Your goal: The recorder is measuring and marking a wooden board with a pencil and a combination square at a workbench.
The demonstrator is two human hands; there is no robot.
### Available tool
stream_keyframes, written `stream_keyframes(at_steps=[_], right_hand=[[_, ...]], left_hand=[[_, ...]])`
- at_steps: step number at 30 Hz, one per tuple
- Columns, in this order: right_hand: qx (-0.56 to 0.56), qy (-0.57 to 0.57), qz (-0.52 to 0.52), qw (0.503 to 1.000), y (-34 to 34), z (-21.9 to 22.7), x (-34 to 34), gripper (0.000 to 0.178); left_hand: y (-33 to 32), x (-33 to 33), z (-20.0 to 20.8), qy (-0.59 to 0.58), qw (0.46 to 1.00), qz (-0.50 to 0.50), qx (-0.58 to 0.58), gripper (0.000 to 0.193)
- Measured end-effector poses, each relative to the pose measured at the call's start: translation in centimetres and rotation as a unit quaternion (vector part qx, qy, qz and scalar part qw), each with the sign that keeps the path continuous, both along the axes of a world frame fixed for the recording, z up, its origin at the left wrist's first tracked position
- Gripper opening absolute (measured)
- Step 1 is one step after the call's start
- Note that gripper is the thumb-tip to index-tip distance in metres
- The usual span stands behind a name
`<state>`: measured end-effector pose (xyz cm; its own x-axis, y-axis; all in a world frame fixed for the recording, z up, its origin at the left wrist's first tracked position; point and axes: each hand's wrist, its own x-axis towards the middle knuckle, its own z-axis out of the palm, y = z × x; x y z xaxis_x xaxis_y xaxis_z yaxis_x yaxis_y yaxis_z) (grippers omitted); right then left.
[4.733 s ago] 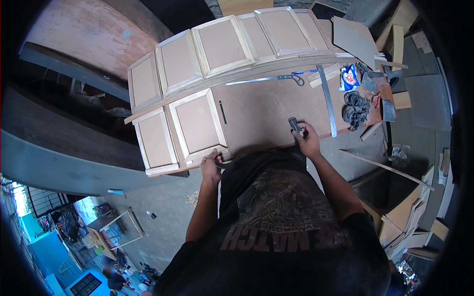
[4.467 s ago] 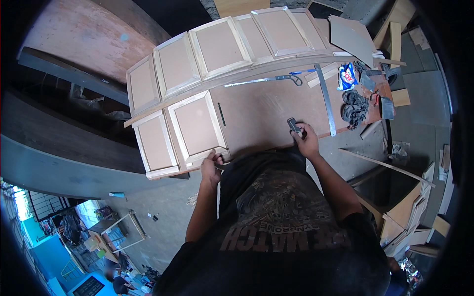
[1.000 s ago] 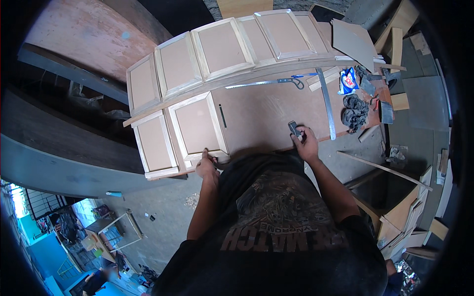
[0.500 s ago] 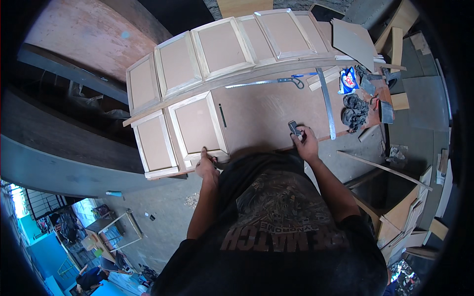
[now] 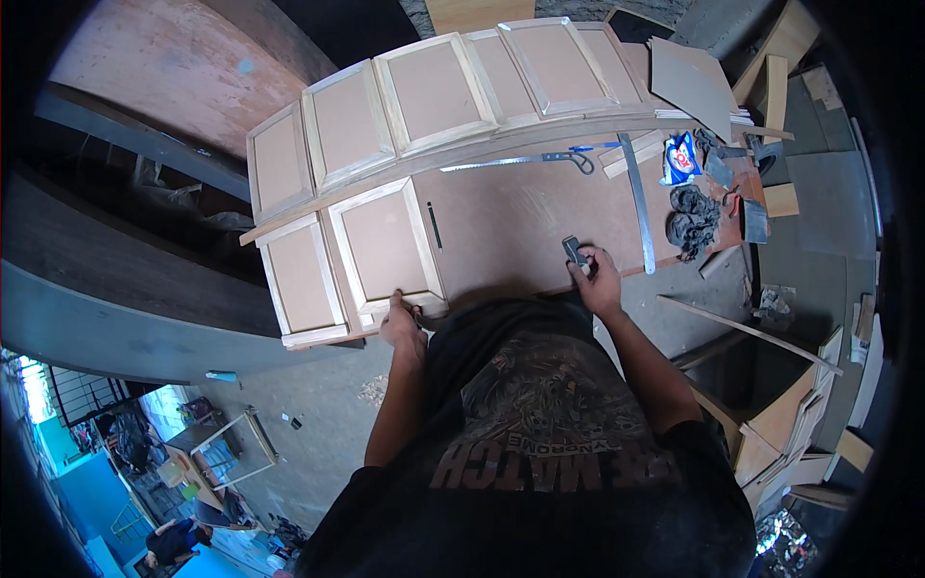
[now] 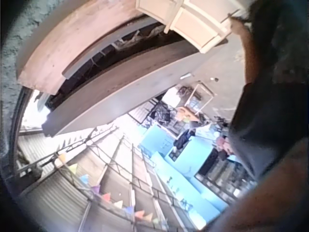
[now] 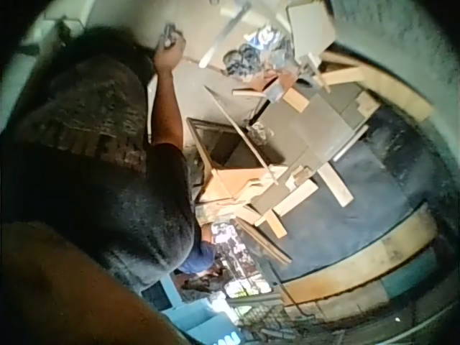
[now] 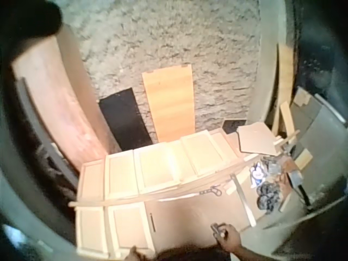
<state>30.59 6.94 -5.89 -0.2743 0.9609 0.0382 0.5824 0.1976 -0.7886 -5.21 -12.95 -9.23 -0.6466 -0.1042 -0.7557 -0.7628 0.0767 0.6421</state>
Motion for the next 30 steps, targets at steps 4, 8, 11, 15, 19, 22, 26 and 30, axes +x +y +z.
stream_keyframes(at_steps=[4, 8, 11, 15, 19, 22, 26, 30], right_hand=[[-0.015, 0.0, -0.008, 1.0, 0.0, 0.0, 0.0, 0.034], [0.004, 0.005, 0.002, 1.0, 0.0, 0.0, 0.0, 0.034], [-0.003, 0.006, 0.0, 1.0, 0.0, -0.1, 0.0, 0.033], [0.044, 0.01, 0.012, 0.999, 0.1, -0.2, 0.0, 0.033], [0.004, 0.012, -0.002, 1.0, 0.0, -0.2, 0.0, 0.034], [-0.009, 0.013, -0.005, 1.0, 0.0, -0.2, 0.0, 0.033], [0.001, 0.012, 0.0, 1.0, 0.0, -0.1, 0.0, 0.034], [0.0, 0.011, 0.001, 1.0, 0.0, -0.1, 0.0, 0.034]], left_hand=[[0.2, 0.1, 0.5, 0.001, 1.0, -0.007, 0.002, 0.037], [0.5, 0.3, 1.3, 0.0, 1.0, 0.007, -0.003, 0.037], [0.7, 0.4, 1.7, 0.007, 1.0, 0.026, 0.006, 0.036], [0.5, 0.3, 1.3, 0.011, 1.0, 0.012, 0.003, 0.037], [-0.1, 0.1, -0.1, 0.012, 1.0, -0.013, 0.016, 0.035], [-0.3, 0.0, -0.8, 0.016, 0.999, -0.029, 0.019, 0.033], [-0.1, -0.2, -0.7, -0.001, 1.0, 0.01, 0.002, 0.032], [0.2, -0.2, -0.3, 0.011, 1.0, -0.003, 0.008, 0.032]])
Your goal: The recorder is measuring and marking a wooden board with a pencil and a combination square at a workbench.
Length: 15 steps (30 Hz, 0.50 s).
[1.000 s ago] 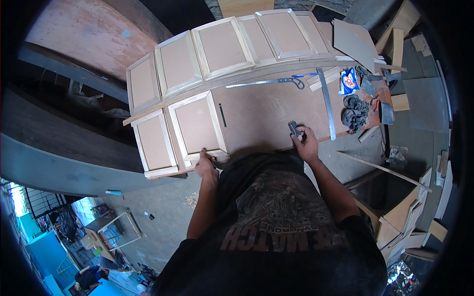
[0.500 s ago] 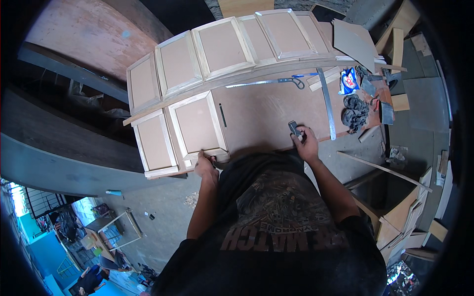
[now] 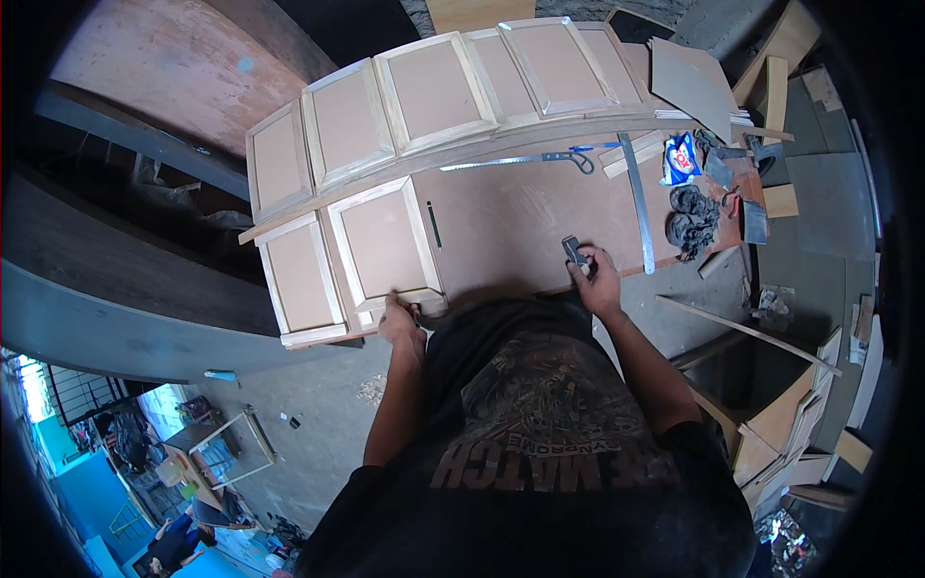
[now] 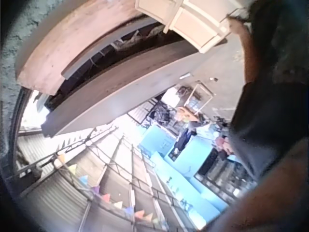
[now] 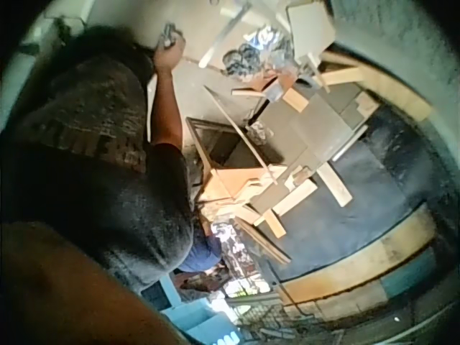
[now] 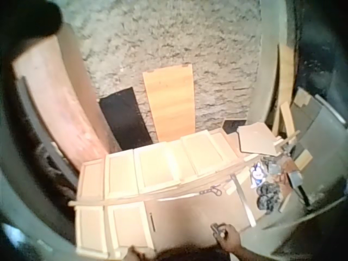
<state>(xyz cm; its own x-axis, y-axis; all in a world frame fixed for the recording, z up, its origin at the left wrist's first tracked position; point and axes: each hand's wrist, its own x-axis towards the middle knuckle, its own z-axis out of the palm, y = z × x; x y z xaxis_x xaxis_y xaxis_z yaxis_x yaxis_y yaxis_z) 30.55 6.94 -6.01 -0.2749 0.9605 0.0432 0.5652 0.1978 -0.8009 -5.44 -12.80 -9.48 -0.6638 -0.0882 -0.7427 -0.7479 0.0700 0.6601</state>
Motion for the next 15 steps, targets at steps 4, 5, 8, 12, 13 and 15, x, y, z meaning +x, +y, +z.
stream_keyframes(at_steps=[4, 5, 8, 12, 13, 15], right_hand=[[-0.029, -0.004, -0.014, 0.999, 0.0, -0.1, 0.1, 0.034], [0.001, -0.005, -0.002, 1.0, 0.0, -0.2, 0.1, 0.034], [0.013, -0.014, 0.006, 1.0, 0.1, -0.2, 0.2, 0.035], [0.012, -0.021, 0.007, 1.0, 0.1, -0.1, 0.2, 0.035], [-0.003, -0.021, 0.0, 1.0, 0.1, -0.1, 0.1, 0.034], [-0.003, -0.018, 0.001, 1.0, 0.1, 0.0, 0.1, 0.034]], left_hand=[[0.4, 0.1, 0.2, 0.0, 1.0, 0.006, -0.004, 0.033], [0.5, 0.2, 0.4, -0.001, 1.0, 0.009, -0.007, 0.033], [0.9, 0.6, 1.7, 0.018, 0.998, 0.014, -0.056, 0.035], [1.1, 1.1, 4.1, 0.06, 0.991, -0.026, -0.114, 0.032], [1.2, 1.2, 4.4, 0.073, 0.989, -0.026, -0.126, 0.031], [1.4, 1.2, 4.4, 0.114, 0.986, -0.033, -0.119, 0.03]])
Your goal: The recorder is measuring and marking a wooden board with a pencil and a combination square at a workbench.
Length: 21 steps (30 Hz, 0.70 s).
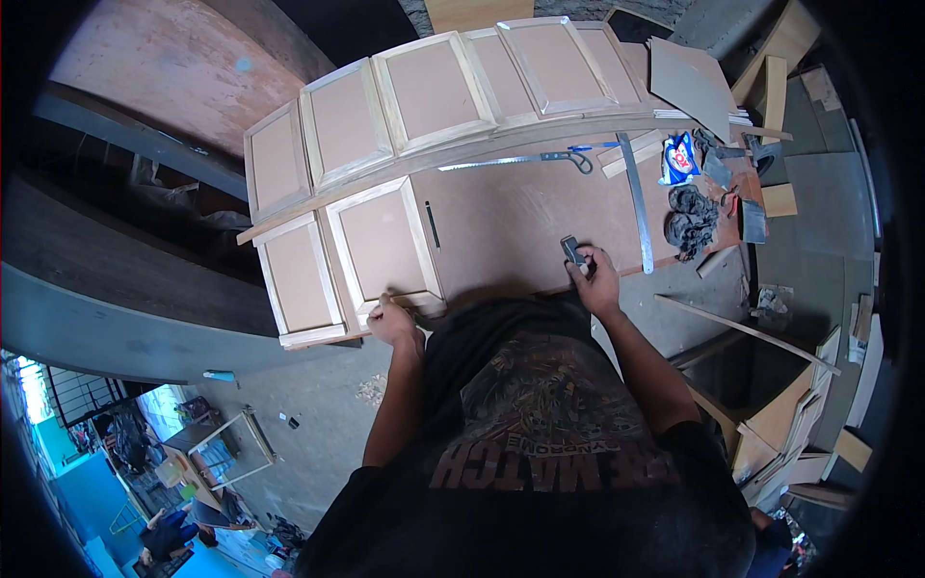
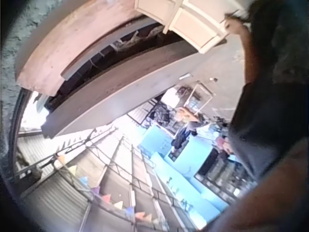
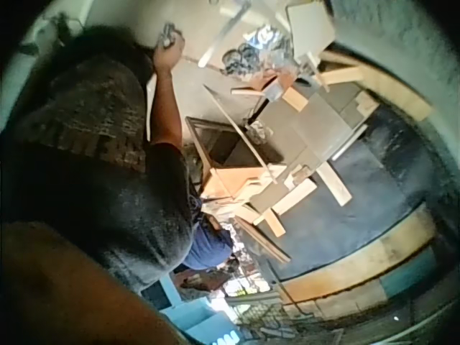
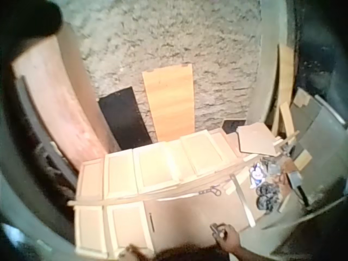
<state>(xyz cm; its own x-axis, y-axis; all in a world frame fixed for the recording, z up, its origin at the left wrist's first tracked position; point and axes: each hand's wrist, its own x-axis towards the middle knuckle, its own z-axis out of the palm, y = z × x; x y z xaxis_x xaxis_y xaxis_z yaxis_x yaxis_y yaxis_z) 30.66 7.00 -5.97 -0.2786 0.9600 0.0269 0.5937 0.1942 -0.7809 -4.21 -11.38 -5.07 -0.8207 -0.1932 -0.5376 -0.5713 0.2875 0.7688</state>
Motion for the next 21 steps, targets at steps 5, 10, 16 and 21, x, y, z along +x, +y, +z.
stream_keyframes(at_steps=[5, 10, 16, 21], right_hand=[[-0.009, -0.004, 0.0, 1.0, 0.0, 0.0, 0.0, 0.035], [-0.006, -0.004, -0.002, 1.0, 0.0, -0.5, 0.2, 0.037], [-0.004, 0.002, 0.005, 1.0, 0.2, -0.7, 0.5, 0.036], [-0.023, 0.013, 0.009, 1.0, 0.3, -0.8, 0.4, 0.036]], left_hand=[[0.0, -0.4, -3.2, 0.121, 0.987, -0.094, 0.042, 0.03], [-0.9, -0.2, -4.4, 0.188, 0.947, -0.25, 0.077, 0.024], [-2.0, 0.0, -0.6, 0.302, 0.834, -0.454, -0.087, 0.021], [-2.5, -0.7, 1.3, 0.274, 0.756, -0.562, -0.192, 0.03]])
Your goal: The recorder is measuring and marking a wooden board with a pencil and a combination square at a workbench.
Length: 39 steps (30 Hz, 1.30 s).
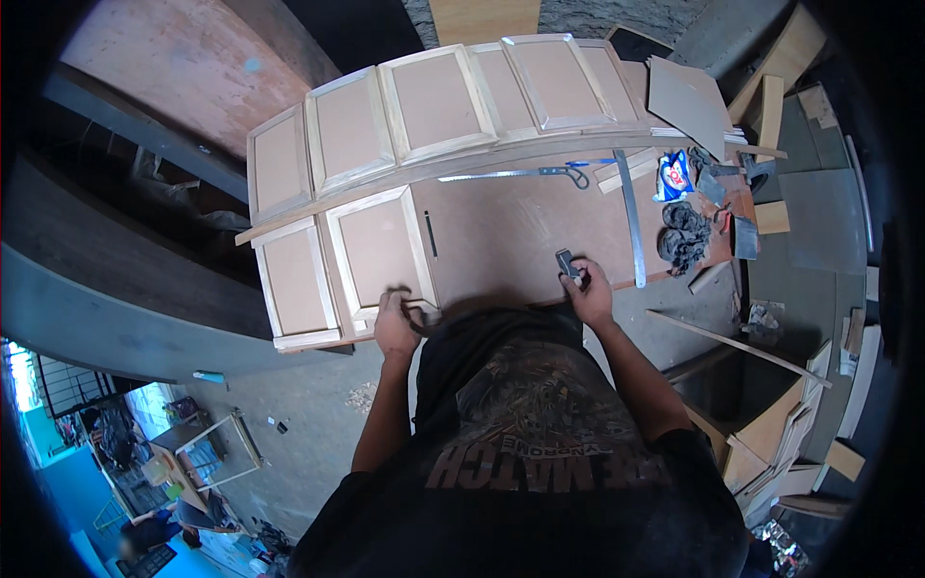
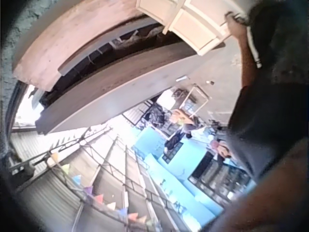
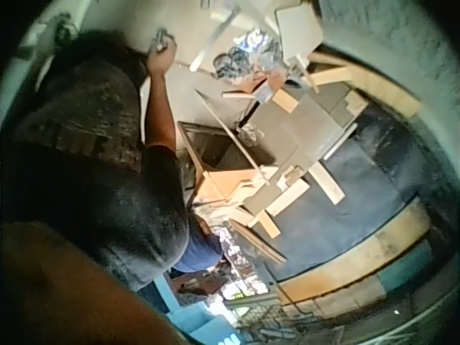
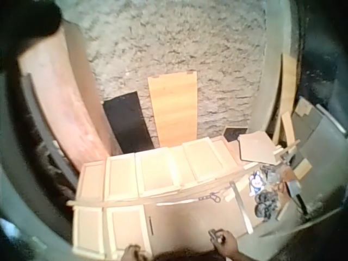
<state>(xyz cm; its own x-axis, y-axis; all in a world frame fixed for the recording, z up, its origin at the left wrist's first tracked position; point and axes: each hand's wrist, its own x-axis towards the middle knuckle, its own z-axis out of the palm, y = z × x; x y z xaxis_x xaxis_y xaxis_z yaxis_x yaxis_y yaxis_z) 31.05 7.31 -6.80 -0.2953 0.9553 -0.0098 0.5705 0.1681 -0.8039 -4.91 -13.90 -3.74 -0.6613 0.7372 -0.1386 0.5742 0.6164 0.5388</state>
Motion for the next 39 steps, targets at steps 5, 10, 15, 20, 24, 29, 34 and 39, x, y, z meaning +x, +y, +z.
stream_keyframes(at_steps=[5, 10, 15, 20, 24, 29, 34, 39], right_hand=[[-0.006, 0.01, -0.005, 1.0, 0.05, -0.2, -0.05, 0.035], [-0.016, 0.014, -0.005, 1.0, 0.06, -0.1, -0.01, 0.035], [-0.031, -0.013, -0.011, 0.999, 0.03, 0.0, 0.0, 0.035], [-0.014, 0.008, 0.001, 1.0, -0.01, -0.21, 0.02, 0.035], [-0.027, 0.008, -0.006, 1.0, -0.02, -0.33, 0.1, 0.035], [-0.006, 0.014, 0.0, 1.0, -0.01, -0.35, 0.14, 0.036], [0.008, 0.009, 0.004, 1.0, -0.13, -0.19, 0.08, 0.036], [-0.027, 0.006, -0.02, 0.999, -0.15, -0.36, -0.04, 0.035]], left_hand=[[0.28, 0.09, 0.16, 0.005, 1.0, -0.009, -0.023, 0.031], [0.11, 0.35, 0.36, -0.008, 1.0, 0.006, -0.025, 0.033], [-0.29, 0.37, 0.39, -0.007, 1.0, 0.007, -0.005, 0.032], [-0.34, 0.36, 0.54, -0.019, 1.0, 0.013, -0.02, 0.034], [-0.32, 0.48, 0.67, -0.017, 1.0, 0.021, -0.009, 0.034], [-0.51, 0.47, 0.63, -0.007, 0.999, 0.043, -0.01, 0.03], [-0.61, 0.46, 0.69, 0.004, 0.999, 0.042, -0.017, 0.026], [-0.59, 0.4, 0.31, 0.012, 0.999, 0.043, -0.017, 0.026]])
